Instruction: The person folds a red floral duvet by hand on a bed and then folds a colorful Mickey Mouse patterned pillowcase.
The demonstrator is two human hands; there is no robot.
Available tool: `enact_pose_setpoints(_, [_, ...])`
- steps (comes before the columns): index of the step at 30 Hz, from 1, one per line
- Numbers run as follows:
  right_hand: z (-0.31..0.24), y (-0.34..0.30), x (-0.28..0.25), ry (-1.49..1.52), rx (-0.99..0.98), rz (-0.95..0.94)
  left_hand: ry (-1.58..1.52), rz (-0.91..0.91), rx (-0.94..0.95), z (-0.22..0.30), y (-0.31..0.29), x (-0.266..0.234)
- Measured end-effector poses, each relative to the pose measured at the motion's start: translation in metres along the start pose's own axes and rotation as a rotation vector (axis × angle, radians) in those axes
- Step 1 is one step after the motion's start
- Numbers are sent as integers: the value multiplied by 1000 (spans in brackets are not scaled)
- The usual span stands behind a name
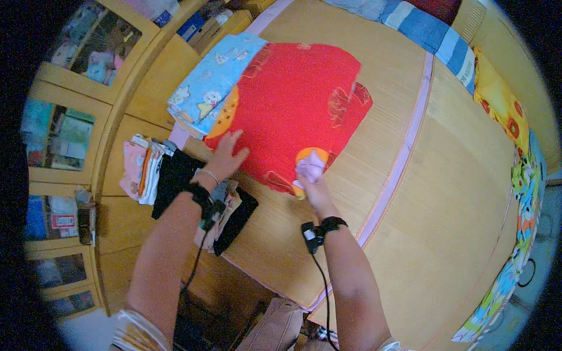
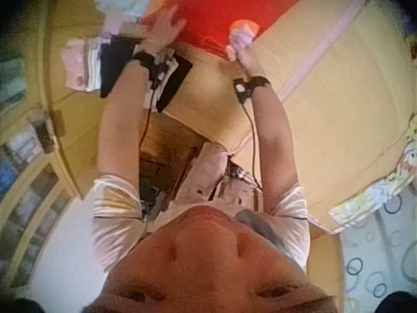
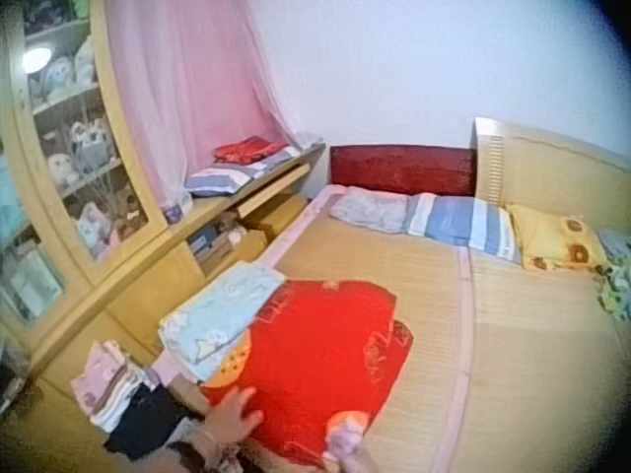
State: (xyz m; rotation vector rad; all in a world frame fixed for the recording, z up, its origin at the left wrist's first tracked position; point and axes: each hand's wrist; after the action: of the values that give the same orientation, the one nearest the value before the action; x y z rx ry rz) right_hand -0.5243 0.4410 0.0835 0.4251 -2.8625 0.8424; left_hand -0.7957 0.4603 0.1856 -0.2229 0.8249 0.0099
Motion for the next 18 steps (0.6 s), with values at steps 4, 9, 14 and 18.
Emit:
enact_pose_setpoints(4, [29,15,22,82,-189,87,189,-70,-153,9,-31,56])
enact_pose_setpoints(9, [40,-6,-2,-159,-163,201,209,-34,-19,33,-57,112])
enact_pose_setpoints(14, [49,-44,-39,-385,-67,143,288,-196,-23,88,-72,152])
enact_pose_setpoints(18, [99,-115,-91,-456,14,199,357,-13,-15,109,-96,211])
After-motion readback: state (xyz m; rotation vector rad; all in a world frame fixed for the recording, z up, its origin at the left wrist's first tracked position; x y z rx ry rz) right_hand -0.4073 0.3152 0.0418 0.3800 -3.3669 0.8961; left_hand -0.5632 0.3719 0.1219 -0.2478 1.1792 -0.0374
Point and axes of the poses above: each hand's wrist, its own y-axis towards the middle knuckle, its own x-axis out of the palm, z = x × y, and after that the axes turned 15 degrees about -y, right-handed
